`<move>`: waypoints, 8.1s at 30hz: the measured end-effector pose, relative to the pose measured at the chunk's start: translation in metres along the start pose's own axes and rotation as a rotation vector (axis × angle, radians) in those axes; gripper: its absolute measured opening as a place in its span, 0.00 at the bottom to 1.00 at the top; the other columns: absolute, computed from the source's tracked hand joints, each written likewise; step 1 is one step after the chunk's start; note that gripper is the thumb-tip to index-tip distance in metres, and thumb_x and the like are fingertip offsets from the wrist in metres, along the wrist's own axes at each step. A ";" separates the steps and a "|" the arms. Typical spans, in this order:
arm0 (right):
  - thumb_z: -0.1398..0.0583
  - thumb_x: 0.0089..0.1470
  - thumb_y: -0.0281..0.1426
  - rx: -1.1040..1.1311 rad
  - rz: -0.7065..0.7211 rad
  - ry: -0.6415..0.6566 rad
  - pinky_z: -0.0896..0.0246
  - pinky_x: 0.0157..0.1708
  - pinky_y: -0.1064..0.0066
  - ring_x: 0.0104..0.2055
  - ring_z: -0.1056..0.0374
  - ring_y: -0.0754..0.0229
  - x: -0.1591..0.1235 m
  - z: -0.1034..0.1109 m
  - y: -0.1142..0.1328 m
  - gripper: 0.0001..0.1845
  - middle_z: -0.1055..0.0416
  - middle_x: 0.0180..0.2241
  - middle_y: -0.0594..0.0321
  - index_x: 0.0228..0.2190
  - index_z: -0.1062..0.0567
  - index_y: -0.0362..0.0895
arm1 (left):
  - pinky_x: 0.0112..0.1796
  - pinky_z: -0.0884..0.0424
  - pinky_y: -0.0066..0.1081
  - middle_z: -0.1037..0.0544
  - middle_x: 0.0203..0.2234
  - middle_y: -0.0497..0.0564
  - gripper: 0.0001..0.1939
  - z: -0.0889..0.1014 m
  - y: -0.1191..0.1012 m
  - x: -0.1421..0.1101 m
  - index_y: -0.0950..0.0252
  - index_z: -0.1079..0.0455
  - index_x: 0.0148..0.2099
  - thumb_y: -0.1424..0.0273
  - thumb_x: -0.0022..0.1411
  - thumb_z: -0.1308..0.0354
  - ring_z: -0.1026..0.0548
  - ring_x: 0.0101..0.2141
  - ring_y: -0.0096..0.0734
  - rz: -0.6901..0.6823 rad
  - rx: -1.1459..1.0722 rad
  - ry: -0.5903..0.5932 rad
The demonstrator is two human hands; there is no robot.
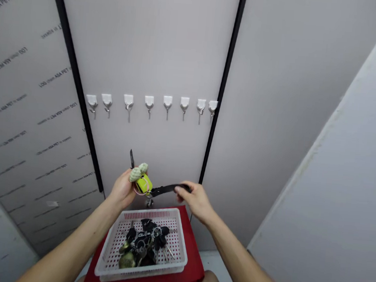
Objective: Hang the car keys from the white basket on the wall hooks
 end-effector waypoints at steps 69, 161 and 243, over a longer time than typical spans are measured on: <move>0.50 0.39 0.33 -0.956 0.396 -0.678 0.47 0.26 0.74 0.25 0.42 0.65 0.070 0.082 0.073 0.15 0.36 0.26 0.60 0.32 0.37 0.40 | 0.24 0.40 0.22 0.37 0.16 0.44 0.11 -0.010 0.077 0.003 0.70 0.39 0.34 0.76 0.45 0.56 0.38 0.20 0.20 -0.038 1.012 0.461; 0.52 0.43 0.32 -0.845 0.066 0.388 0.49 0.29 0.72 0.29 0.42 0.62 -0.010 -0.088 -0.117 0.12 0.35 0.23 0.60 0.22 0.31 0.40 | 0.38 0.44 0.32 0.32 0.34 0.53 0.13 0.088 0.092 -0.033 0.64 0.36 0.37 0.74 0.45 0.52 0.38 0.38 0.34 -0.208 1.724 0.367; 0.52 0.42 0.25 -1.017 0.051 0.276 0.49 0.27 0.73 0.28 0.38 0.61 -0.007 -0.068 -0.119 0.09 0.33 0.24 0.56 0.21 0.33 0.40 | 0.38 0.43 0.32 0.32 0.33 0.51 0.13 0.072 0.113 -0.045 0.65 0.37 0.36 0.71 0.44 0.50 0.37 0.36 0.32 -0.233 1.566 0.516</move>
Point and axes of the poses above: each hand's wrist, its own x-axis towards the middle knuckle, its own z-axis out of the back of the hand, y = z × x, the point moved 4 cm from there along x, towards the middle knuckle
